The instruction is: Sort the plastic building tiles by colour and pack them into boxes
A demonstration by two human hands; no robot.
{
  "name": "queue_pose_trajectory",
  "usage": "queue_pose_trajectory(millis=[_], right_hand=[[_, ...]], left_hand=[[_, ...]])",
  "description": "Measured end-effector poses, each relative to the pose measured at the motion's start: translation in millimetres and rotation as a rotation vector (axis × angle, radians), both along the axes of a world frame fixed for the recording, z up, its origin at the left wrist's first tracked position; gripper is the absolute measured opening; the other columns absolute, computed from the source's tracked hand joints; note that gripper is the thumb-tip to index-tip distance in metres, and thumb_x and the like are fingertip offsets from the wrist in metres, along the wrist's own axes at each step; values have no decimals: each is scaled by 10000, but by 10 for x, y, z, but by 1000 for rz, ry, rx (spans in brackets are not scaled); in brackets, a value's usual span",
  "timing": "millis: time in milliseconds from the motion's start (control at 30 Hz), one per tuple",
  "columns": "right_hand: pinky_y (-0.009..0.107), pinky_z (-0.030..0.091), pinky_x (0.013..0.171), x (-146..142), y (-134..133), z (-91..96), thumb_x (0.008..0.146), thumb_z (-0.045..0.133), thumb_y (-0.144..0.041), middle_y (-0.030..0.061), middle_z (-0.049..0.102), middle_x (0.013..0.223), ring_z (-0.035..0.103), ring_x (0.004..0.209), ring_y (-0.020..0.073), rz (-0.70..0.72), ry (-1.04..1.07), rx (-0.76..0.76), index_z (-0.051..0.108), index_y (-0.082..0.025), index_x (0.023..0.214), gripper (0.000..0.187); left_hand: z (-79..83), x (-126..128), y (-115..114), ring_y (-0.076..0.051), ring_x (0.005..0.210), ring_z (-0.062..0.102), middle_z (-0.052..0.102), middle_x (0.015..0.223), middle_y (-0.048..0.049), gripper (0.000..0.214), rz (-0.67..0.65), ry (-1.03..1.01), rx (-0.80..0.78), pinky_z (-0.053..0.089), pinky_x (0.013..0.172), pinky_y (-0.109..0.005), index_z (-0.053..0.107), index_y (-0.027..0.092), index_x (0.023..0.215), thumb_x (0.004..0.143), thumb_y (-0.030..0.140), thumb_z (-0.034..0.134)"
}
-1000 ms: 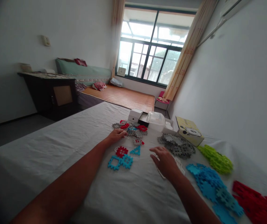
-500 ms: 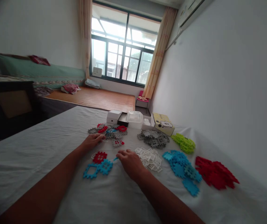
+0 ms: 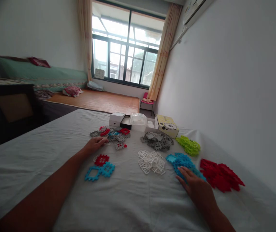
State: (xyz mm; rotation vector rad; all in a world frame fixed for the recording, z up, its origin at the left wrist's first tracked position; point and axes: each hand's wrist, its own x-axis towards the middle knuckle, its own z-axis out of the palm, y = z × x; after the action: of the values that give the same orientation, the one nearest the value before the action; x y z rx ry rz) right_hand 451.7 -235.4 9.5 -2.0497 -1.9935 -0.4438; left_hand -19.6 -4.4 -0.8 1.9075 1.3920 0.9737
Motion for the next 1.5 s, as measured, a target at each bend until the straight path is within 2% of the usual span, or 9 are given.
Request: queue_pose_trajectory(millis=[100, 333, 533, 667, 933, 1067, 1167, 1367, 1500], right_hand=[[334, 552, 765, -493, 136, 62, 898, 428, -439, 26, 641, 1194, 655, 959, 223, 139, 159, -27, 611, -306, 1157, 344], [323, 454, 933, -2205, 543, 332, 865, 534, -339, 54, 656, 1136, 558, 1067, 205, 615, 326, -304, 592, -215, 1183, 346], [353, 436, 916, -2666, 680, 340, 804, 603, -397, 69, 647, 1133, 528, 1067, 243, 593, 206, -313, 579, -211, 1184, 424], [334, 451, 875, -2323, 559, 408, 803, 593, -397, 57, 667, 1065, 571, 999, 225, 556, 193, -264, 602, -225, 1131, 371], [406, 506, 718, -212, 133, 158, 822, 503, -547, 112, 676, 918, 639, 810, 270, -44, -31, 95, 637, -190, 1050, 444], [433, 505, 757, 185, 52, 27, 818, 499, -549, 138, 652, 1101, 602, 989, 314, -48, -96, 167, 651, -185, 1016, 442], [455, 472, 879, -255, 193, 102, 833, 510, -512, 125, 612, 1200, 564, 1072, 300, 113, 6, 170, 639, -188, 1046, 408], [407, 451, 943, -2062, 439, 374, 876, 523, -346, 65, 610, 1212, 539, 1101, 232, 700, 249, -206, 588, -242, 1153, 303], [404, 436, 951, -2887, 565, 336, 851, 576, -312, 40, 553, 1297, 501, 1121, 236, 881, 192, -279, 519, -262, 1238, 394]], left_hand=[[9, 6, -28, -182, 647, 605, 670, 662, -21, 486, -12, 44, 28, 417, 579, -244, 732, 157, 868, 773, 529, 433], [-32, -2, -19, -158, 618, 584, 673, 682, -16, 480, -29, 47, 23, 418, 580, -236, 724, 153, 885, 792, 500, 405], [-55, -4, 25, -158, 602, 577, 664, 659, -17, 484, -31, 26, 28, 411, 565, -236, 724, 144, 867, 787, 507, 415], [-60, -6, 30, -167, 598, 577, 670, 659, -21, 497, -35, 17, 20, 403, 548, -240, 725, 144, 876, 784, 521, 414], [-109, -23, 72, -183, 665, 613, 702, 736, -12, 475, -45, 92, 44, 422, 599, -242, 722, 181, 870, 795, 531, 410], [-69, -14, 38, -185, 685, 622, 704, 741, -9, 477, -22, 124, 44, 424, 614, -239, 719, 187, 868, 799, 536, 402], [-32, 1, -16, -177, 680, 620, 706, 756, -12, 463, -29, 112, 53, 427, 633, -239, 721, 185, 854, 799, 516, 402], [-47, 2, -20, -163, 628, 595, 681, 677, -17, 462, -14, 68, 54, 415, 590, -233, 728, 158, 863, 792, 485, 408], [-78, -3, 2, -152, 596, 578, 665, 643, -12, 476, -19, 49, 58, 401, 559, -229, 728, 152, 857, 805, 486, 393]])
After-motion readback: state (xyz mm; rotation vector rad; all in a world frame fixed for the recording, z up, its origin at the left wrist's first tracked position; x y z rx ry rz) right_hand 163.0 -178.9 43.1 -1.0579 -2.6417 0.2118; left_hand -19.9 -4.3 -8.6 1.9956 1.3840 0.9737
